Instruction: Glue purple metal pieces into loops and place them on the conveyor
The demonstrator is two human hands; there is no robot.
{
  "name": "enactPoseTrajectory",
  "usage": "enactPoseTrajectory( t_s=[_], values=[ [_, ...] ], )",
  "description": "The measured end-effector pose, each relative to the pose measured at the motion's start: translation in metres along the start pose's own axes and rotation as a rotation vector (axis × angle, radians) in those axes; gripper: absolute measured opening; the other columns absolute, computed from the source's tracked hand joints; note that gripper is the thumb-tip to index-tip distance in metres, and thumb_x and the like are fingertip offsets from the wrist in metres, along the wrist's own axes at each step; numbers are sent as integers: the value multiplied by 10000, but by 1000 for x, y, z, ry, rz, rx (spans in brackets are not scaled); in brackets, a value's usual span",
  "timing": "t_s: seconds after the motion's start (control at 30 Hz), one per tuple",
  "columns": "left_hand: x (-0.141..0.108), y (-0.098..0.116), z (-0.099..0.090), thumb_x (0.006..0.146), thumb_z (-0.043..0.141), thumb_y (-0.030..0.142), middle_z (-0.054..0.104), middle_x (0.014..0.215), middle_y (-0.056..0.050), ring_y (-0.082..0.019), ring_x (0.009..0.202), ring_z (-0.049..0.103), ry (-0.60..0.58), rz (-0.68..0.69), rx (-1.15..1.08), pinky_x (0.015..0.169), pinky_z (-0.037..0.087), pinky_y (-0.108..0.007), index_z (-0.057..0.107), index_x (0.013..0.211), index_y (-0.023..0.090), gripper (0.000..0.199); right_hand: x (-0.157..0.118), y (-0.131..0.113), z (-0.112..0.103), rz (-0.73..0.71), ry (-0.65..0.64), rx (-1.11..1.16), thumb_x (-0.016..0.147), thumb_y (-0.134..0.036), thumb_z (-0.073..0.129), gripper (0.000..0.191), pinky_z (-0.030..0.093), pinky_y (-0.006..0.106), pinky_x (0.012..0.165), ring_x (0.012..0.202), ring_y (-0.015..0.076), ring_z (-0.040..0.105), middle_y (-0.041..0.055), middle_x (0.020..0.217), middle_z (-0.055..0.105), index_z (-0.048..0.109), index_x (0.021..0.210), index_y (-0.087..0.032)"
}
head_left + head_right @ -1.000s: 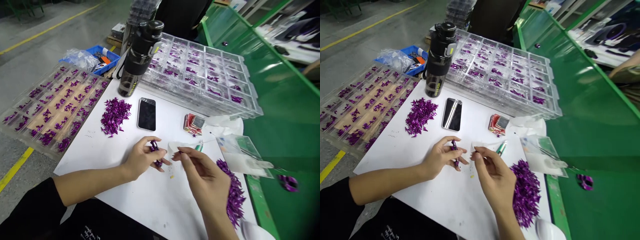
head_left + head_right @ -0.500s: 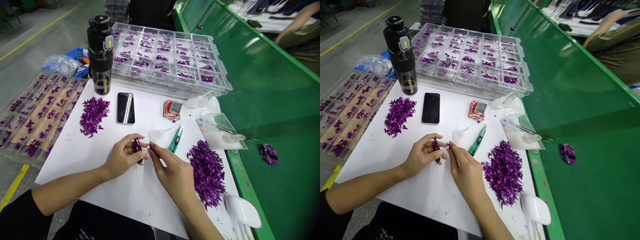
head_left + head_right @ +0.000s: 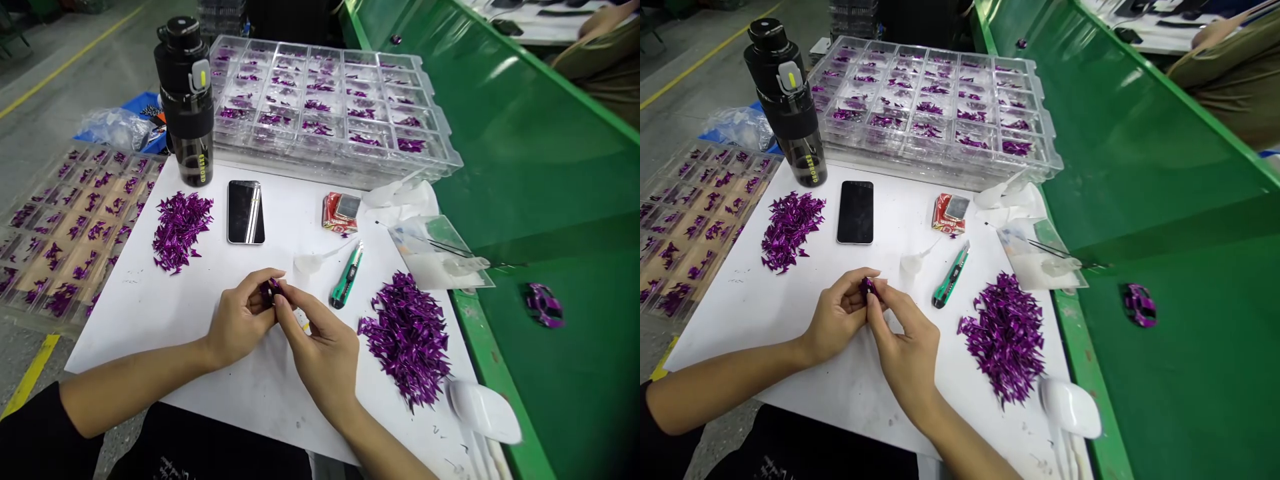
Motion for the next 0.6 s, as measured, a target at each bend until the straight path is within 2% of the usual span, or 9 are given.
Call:
enactPoseTrajectory(
  t_s=[0.17,0.27,0.33,0.37,0.43,0.5,0.53,0.6],
  values=[
    [0,3,-2,942,706,220,805,1010,-43,-255,1083,777,14,29,116,1027,622,-391,680,1293,245,353,1,2,3,-32,-44,-8,955,-336,730,177,680,457,924,1048,292,788,58,1143,809,839,1087,-288],
    [1,9,-2,942,684,189,798,1069,-58,-254,1083,774,-12,48,132,1027,615,-389,673,1320,238,382,4,1,1,-84,-94,-52,967,-328,721,160,661,459,962,1085,279,772,60,1212,788,840,1072,-309],
    [4,12,1,926,702,177,794,1101,-63,-250,1088,772,-89,20,109,1012,612,-377,575,1481,253,574,8,3,-5,-100,-101,-69,950,-352,750,133,629,451,1022,1168,270,738,51,1274,763,834,1050,-324],
    [4,13,3,919,717,181,793,1104,-61,-247,1097,770,-142,1,97,1011,606,-371,483,1571,268,698,10,6,-6,-86,-125,-51,942,-371,763,182,611,450,1054,1220,267,715,47,1309,748,814,1113,-334],
    [6,14,6,921,725,191,788,1120,-57,-241,1125,760,-239,-17,89,1024,586,-364,305,1676,297,871,12,14,-1,-36,-253,23,959,-409,741,394,585,459,1095,1282,258,685,53,1357,727,703,1346,-347],
    [7,14,7,929,702,182,778,1159,-60,-236,1158,745,-299,3,101,1048,566,-369,223,1703,311,919,11,17,9,-22,-399,73,1005,-425,668,485,560,486,1131,1244,246,705,64,1333,739,596,1474,-325],
    [7,13,7,928,691,173,771,1172,-61,-234,1161,740,-316,19,113,1051,562,-376,212,1706,312,924,11,17,13,-35,-430,68,1021,-422,639,457,543,502,1151,1202,242,723,64,1295,754,606,1461,-306],
    [7,11,7,922,681,178,760,1183,-69,-231,1149,734,-331,40,135,1041,563,-388,194,1710,299,934,12,13,14,-80,-400,17,1032,-399,614,350,502,522,1196,1137,240,744,55,1219,779,684,1351,-274]
  ],
)
Point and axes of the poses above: each hand's wrist, its own x-axis towards the middle knuckle, its own z-axis out of the palm, y = z × x, the point moved 8 cm from there along x, towards the middle knuckle
